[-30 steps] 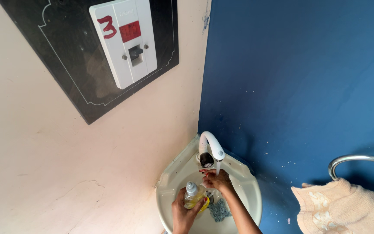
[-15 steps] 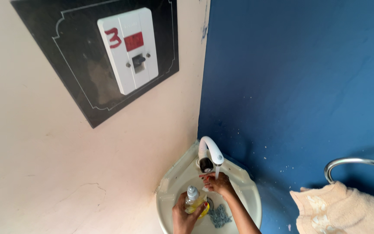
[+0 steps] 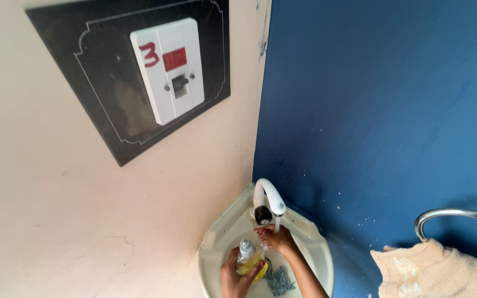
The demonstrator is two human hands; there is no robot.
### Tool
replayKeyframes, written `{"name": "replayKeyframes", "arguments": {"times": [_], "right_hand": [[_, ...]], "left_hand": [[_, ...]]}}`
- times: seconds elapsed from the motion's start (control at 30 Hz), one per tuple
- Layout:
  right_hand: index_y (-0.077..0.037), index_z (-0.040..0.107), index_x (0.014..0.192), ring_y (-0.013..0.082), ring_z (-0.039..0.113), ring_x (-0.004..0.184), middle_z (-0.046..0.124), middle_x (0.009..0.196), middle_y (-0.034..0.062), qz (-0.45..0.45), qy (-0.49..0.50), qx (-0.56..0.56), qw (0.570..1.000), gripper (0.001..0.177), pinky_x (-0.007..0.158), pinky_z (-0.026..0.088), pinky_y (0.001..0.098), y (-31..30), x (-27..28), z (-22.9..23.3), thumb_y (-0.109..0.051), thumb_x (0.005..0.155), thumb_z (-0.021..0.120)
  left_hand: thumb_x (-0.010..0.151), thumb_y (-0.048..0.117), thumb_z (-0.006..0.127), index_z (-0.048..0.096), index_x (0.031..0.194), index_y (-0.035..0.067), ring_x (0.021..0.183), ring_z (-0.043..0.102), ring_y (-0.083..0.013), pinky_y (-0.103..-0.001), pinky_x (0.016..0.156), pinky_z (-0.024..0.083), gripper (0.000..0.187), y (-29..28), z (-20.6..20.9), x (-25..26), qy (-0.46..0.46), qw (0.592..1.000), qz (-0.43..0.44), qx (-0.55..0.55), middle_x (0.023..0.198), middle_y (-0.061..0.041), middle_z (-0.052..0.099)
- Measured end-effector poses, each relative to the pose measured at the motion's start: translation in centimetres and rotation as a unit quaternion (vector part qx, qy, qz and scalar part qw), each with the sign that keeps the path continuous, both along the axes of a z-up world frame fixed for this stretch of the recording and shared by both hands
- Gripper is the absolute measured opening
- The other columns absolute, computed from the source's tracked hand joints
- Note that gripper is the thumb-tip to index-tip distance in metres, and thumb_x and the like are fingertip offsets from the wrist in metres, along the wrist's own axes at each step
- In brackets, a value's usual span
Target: The person cleans a bathroom sink by first rinsing a scrubbing pad under running water. They then apply liquid soap to the pad and scrub the sink basin, faucet, and surrounding areas. Finally, they rinse the sink and the pad thoroughly.
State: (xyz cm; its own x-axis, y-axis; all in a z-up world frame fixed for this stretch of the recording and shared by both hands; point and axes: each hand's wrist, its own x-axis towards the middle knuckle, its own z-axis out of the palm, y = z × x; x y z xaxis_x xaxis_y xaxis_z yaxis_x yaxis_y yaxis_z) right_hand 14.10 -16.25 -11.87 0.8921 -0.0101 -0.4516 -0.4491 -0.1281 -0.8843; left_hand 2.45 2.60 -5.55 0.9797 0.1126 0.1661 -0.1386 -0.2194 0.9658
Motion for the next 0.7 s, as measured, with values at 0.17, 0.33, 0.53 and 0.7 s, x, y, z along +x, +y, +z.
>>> {"name": "replayKeyframes", "arguments": {"times": [0.17,0.33,0.53,0.7], "right_hand": [[-0.014,0.079,0.111,0.007,0.067,0.073,0.074,0.09,0.0007,0.034,-0.034,0.002,0.999,0.021,0.059,0.05,0.0232,-0.2,-0.1,-0.5,-0.019,0.098,0.063],[-0.008,0.076,0.105,0.0102,0.072,0.08,0.079,0.094,0.0015,0.039,-0.038,-0.004,0.999,0.019,0.065,0.056,0.027,-1.0,0.4,-3.7,-0.019,0.1,0.061],[-0.009,0.076,0.108,0.0107,0.075,0.091,0.079,0.101,-0.0007,0.046,-0.019,-0.067,0.997,0.023,0.075,0.06,0.0283,-0.2,-1.1,-1.1,-0.018,0.1,0.055],[-0.006,0.074,0.111,0.0134,0.075,0.092,0.079,0.102,0.0054,0.045,-0.034,-0.038,0.998,0.022,0.077,0.06,0.0313,-0.1,-1.6,-0.4,-0.017,0.103,0.057]], "left_hand": [[0.068,0.024,0.094,0.067,0.115,0.003,0.09,0.08,-0.0208,-0.036,0.079,0.062,0.058,-0.3,3.1,-0.8,0.018,1.0,0.001,0.004,0.098,-0.013,0.081],[0.071,0.024,0.092,0.067,0.117,0.002,0.091,0.079,-0.0212,-0.036,0.08,0.062,0.057,-0.3,3.9,-1.1,0.036,0.999,-0.015,0.011,0.1,-0.013,0.08],[0.072,0.025,0.091,0.066,0.118,0.002,0.092,0.079,-0.021,-0.035,0.081,0.062,0.058,-0.5,3.4,-1.3,0.036,0.999,-0.023,-0.005,0.1,-0.013,0.081],[0.072,0.026,0.092,0.066,0.117,0.002,0.091,0.08,-0.0212,-0.035,0.081,0.062,0.058,-0.4,3.1,-1.4,0.043,0.999,-0.02,-0.005,0.099,-0.013,0.081]]}}
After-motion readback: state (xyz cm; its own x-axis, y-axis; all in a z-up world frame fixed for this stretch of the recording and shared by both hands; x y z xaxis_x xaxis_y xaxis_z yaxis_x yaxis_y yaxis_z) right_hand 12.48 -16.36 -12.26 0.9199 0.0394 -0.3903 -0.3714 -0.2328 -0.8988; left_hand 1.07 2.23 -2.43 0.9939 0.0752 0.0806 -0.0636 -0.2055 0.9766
